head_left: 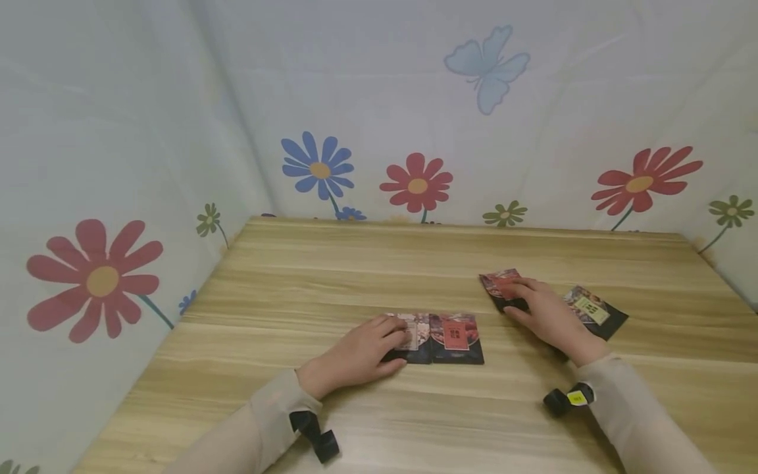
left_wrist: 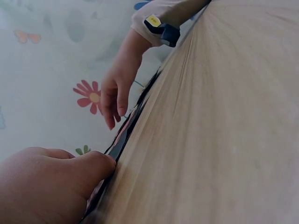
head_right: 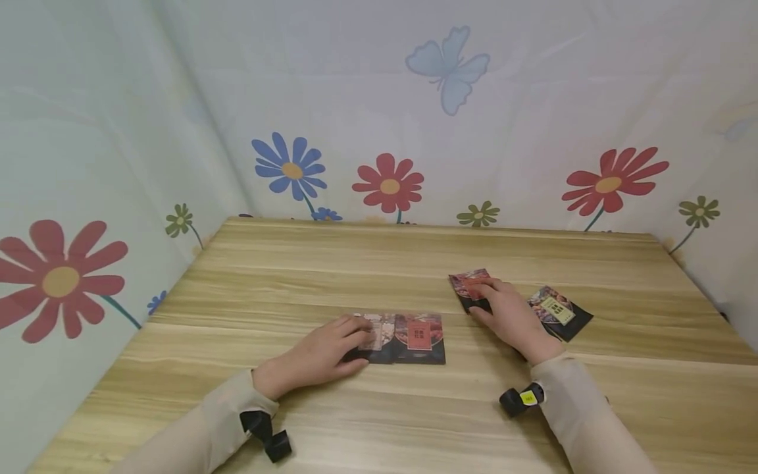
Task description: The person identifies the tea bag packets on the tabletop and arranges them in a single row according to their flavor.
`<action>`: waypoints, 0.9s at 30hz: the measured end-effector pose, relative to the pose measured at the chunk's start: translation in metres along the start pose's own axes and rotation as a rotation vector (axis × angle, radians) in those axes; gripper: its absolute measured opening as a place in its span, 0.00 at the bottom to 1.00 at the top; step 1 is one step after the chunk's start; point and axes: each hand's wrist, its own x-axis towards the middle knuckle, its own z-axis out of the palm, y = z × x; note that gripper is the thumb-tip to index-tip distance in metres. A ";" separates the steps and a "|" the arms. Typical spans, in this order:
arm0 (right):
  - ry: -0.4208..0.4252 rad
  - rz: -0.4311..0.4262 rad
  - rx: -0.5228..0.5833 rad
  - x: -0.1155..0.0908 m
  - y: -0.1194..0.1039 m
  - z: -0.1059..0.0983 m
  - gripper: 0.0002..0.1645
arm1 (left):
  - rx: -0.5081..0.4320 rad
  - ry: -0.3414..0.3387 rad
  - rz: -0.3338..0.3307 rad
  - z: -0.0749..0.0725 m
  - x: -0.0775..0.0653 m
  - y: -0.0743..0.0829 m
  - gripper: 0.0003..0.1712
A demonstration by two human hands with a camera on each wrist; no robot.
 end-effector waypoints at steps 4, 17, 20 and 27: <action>-0.020 0.023 -0.004 0.000 0.005 0.004 0.27 | 0.006 -0.008 0.000 -0.001 0.000 0.000 0.22; -0.020 0.021 -0.032 0.000 0.006 0.005 0.29 | 0.002 -0.011 -0.008 -0.004 0.001 0.000 0.22; -0.015 0.021 -0.031 0.001 0.005 0.004 0.29 | -0.001 -0.009 -0.007 -0.004 0.001 -0.001 0.22; -0.001 0.009 -0.037 -0.001 0.003 0.005 0.27 | 0.003 -0.013 -0.005 -0.003 0.001 0.000 0.23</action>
